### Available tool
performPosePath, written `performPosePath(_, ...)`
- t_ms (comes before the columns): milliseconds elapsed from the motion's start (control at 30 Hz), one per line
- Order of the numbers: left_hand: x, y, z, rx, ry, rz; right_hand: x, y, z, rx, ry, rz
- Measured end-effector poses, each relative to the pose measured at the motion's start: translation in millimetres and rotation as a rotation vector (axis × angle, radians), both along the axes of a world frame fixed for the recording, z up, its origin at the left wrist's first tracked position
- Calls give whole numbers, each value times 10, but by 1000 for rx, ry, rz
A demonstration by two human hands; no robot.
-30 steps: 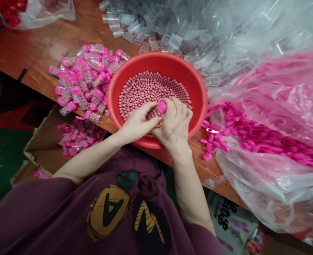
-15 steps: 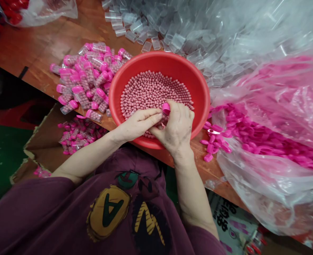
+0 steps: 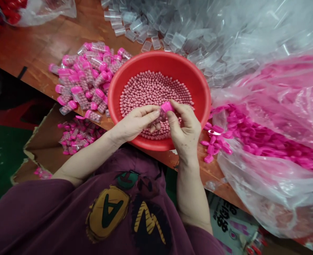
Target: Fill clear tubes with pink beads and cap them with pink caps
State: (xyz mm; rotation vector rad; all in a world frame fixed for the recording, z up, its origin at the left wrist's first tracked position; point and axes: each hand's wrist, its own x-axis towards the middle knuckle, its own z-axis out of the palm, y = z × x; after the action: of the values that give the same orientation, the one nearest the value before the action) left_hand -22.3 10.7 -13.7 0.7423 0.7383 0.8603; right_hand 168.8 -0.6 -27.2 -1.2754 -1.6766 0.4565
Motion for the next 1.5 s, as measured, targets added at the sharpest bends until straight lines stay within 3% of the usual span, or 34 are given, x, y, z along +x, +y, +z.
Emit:
performPosePath(133,-8,4,-28,5,-24,-16,-1,13,-31,45,31,-8)
performPosePath(567,35,-31,82,-16,114,75,-45,-44,-4,116,-199,-71)
performPosePath(767,15,-48,31,114,192,44,-20,-48,-21,129,-194,-32)
performPosePath(933,17,-48,45,300,326,116,7,-43,-23,135,-221,-29)
performPosePath(1067,49,-20,43,118,173,87,-2,-25,-69,123,-229,34)
performPosePath(1200,50,48,19,-43,49,119,-71,20,-175,95,-379,96)
performPosePath(1333,34,80,19,-92,5,71,-103,34,-206,172,-454,67)
performPosePath(1500,30,73,34,-97,-44,26,-55,-41,-90,158,-480,28)
